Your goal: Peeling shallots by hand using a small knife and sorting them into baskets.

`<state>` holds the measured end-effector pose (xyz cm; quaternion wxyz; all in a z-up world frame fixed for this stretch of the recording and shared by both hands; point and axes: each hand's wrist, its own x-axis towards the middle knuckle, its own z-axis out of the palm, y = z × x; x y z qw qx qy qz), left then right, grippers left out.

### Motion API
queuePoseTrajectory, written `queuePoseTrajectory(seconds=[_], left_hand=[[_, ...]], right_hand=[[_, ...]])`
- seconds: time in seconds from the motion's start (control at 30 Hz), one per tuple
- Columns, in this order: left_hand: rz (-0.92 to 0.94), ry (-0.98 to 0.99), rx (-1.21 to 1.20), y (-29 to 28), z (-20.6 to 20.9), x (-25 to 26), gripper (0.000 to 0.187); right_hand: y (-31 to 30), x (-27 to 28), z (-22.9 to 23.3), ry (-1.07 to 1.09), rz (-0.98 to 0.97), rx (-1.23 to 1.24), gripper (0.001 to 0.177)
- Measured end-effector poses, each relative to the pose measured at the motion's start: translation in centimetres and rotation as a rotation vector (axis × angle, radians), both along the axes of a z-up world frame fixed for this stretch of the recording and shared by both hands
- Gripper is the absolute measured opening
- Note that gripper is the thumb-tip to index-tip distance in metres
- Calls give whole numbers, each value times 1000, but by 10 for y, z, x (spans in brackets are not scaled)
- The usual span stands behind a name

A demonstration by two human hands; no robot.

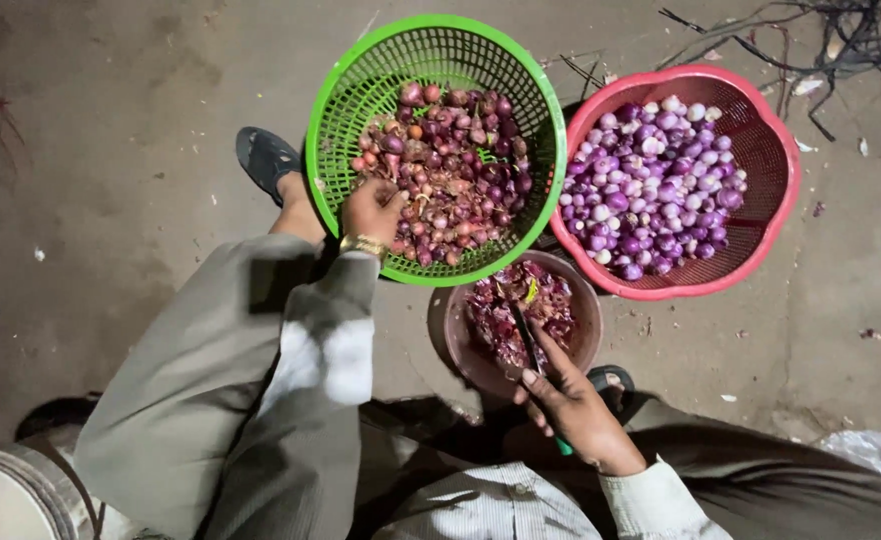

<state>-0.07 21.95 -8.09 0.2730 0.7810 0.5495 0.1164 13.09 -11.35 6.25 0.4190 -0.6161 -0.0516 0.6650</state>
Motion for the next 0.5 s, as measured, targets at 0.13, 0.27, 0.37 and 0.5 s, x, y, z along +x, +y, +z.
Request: queuePoseTrajectory(seconds=[0.13,0.27,0.37,0.5], left_hand=[[344,-719,-1026,-56,63,1,33],[83,-887,-1114,-123,82,-9,25],[93,-764,-1155,-162,84,-24,46],[-9,-735,-1118,-176,135,-31,38]], right_hand=[[4,-2,14,140,-76,77,69],[-7,-2,9,298,-266,140,56],[-17,-8,-3,238,-354,369,48],[-22,-14,-1,303,-380,405,48]])
